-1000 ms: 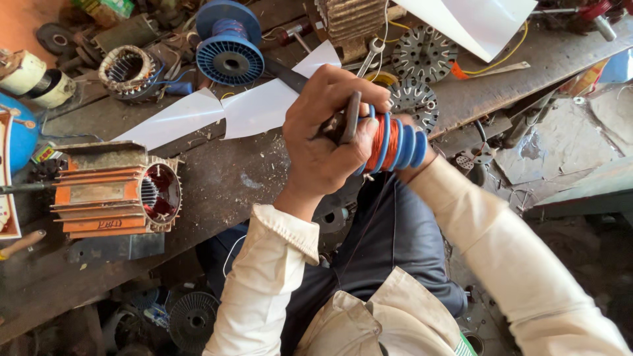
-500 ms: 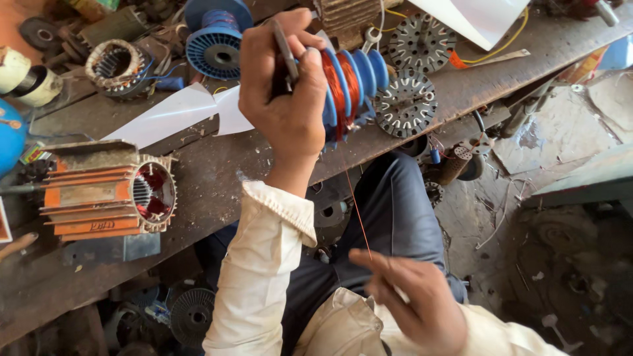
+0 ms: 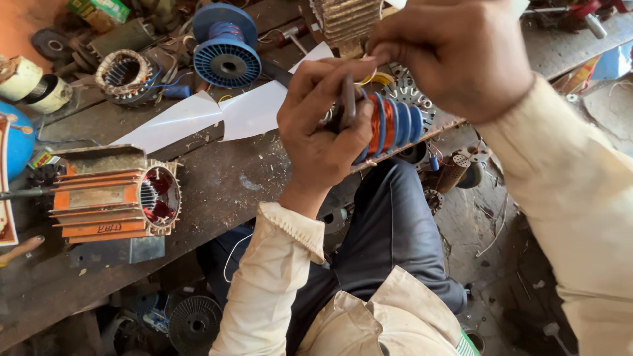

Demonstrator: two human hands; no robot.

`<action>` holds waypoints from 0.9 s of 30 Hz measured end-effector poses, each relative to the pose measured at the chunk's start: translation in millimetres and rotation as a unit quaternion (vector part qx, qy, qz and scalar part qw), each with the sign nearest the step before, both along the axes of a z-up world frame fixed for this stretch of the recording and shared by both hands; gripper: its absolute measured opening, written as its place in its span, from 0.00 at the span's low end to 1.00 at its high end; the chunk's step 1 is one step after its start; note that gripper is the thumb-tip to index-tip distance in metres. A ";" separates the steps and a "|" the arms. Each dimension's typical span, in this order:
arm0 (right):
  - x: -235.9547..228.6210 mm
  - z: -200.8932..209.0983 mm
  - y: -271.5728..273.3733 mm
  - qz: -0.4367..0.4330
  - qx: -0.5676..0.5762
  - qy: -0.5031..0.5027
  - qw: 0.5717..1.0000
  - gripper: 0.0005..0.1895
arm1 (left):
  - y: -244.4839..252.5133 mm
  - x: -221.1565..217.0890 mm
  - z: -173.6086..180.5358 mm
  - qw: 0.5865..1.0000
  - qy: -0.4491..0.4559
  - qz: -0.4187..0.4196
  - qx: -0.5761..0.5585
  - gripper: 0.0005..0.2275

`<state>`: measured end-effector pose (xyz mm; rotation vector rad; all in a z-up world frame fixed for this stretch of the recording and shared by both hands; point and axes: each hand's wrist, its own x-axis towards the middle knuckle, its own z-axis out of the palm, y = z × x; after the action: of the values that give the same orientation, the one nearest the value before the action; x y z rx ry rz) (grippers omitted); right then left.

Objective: The person winds copper wire onto a blue plastic motor stator core using a metal tool to guide and tighten the wire. They then use scissors to cut the wire and secure the coil.

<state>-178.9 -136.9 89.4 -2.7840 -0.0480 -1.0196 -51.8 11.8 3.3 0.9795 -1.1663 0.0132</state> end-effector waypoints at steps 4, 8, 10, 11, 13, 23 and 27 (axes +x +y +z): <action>21.9 -88.3 -38.5 -0.045 0.380 0.078 0.921 0.06 | 0.9 4.4 0.8 0.999 0.012 -0.036 0.002 0.12; 29.3 -183.1 -33.9 0.098 0.471 0.080 0.873 0.13 | 0.9 10.2 6.0 0.998 0.013 -0.064 -0.009 0.11; 29.3 -216.9 -16.9 0.054 0.706 -0.002 0.706 0.13 | 0.1 13.0 7.9 0.998 0.015 -0.065 -0.010 0.10; 31.0 -233.6 -1.6 0.030 0.801 -0.044 0.597 0.13 | 0.1 14.9 8.0 0.998 0.013 -0.060 -0.010 0.10; 18.8 -259.7 26.7 -0.004 0.863 -0.036 0.503 0.08 | -1.6 18.4 6.0 0.998 0.025 -0.050 -0.005 0.08; -20.9 -285.5 122.0 -0.087 0.667 0.027 0.740 0.12 | -18.9 39.8 -1.4 0.994 0.069 -0.060 -0.061 0.02; -33.1 -268.4 134.4 -0.112 0.408 -0.013 0.906 0.10 | -31.4 49.9 -8.7 0.981 0.121 -0.141 -0.065 0.02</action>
<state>-212.0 -2.5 -179.0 -2.0248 0.5727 -0.8484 -1.9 -19.6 -5.5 0.6741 -1.0556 -0.2467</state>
